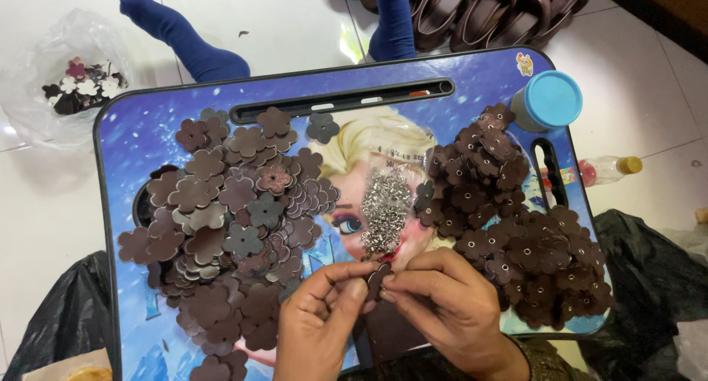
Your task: The person sits on the floor and assembles small flower-shaped craft pieces by hand. They pick up individual pieces, align them, and press them together, then place the assembled units into a growing pile on the right side of the tray.
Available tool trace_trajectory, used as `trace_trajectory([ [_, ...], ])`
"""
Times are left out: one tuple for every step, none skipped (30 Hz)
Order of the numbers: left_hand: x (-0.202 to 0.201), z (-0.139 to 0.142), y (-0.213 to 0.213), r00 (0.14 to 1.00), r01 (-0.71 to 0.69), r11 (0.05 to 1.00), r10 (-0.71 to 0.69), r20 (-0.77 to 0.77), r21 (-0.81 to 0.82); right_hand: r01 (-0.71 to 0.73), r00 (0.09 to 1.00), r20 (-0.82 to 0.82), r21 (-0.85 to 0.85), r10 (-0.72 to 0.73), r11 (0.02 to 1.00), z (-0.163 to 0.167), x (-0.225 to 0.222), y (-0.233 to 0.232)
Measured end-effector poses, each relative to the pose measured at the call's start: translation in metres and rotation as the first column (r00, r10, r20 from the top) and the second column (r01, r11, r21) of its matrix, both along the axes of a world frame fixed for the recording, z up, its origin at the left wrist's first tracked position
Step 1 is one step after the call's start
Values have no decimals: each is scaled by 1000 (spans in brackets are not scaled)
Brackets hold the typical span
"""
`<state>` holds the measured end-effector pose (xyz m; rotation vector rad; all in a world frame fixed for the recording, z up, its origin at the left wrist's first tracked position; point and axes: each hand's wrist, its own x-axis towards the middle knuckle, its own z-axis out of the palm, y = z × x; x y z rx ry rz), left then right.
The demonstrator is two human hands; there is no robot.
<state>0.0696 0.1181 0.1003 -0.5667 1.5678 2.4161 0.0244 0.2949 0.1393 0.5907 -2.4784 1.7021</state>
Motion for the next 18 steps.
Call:
trace_trajectory([
  [1,0,1,1000,-4,1000,4,-20,7,-2,1000,-8,12,2,1000,1,-1,1],
  [1,-1,2,999,-7,1000,8,-40,13,1,998,-60,48,2,999,3,-2,1],
  [2,-1,3,998,-12,1000,13,-61,20,4,994,-110,84,5,996,4,-4,2],
  [2,-1,5,998,-25,1000,25,-49,11,8,987,-160,120,12,993,5,-5,2],
  [2,-1,6,999,-38,999,38,-38,0,6,981,-191,158,25,987,7,-7,3],
  [2,-1,8,998,-52,999,52,-27,-10,5,974,-222,196,39,981,8,-8,4],
  [2,0,9,998,-60,997,60,-22,-39,5,966,-252,233,55,972,10,-9,4],
  [1,2,11,998,-68,995,67,-20,-67,10,963,-262,252,58,968,11,-10,4],
  [1,4,11,997,-75,993,74,-18,-96,15,960,-272,271,62,963,12,-10,3],
  [0,7,11,998,-54,983,51,-20,-174,21,957,-282,289,64,957,12,-11,3],
  [0,10,11,999,-33,967,29,-19,-251,12,962,-265,291,69,957,12,-11,3],
  [0,13,11,1000,-11,945,6,-17,-326,3,966,-249,292,73,956,12,-12,3],
  [-1,16,10,999,10,912,-31,-43,-411,-5,969,-233,293,77,956,12,-12,3],
  [-1,19,8,995,29,870,-70,-66,-492,-12,975,-209,281,73,960,11,-12,4],
  [-1,21,8,990,41,820,-109,-85,-571,-20,980,-185,268,72,963,10,-12,4],
  [-2,23,7,985,33,802,-129,-119,-597,-28,984,-161,255,71,967,9,-12,5],
  [-3,24,7,977,23,782,-149,-151,-623,-36,994,-98,201,57,979,8,-12,5],
  [-3,25,7,969,12,762,-169,-182,-648,-41,998,-33,146,47,988,6,-12,6],
])
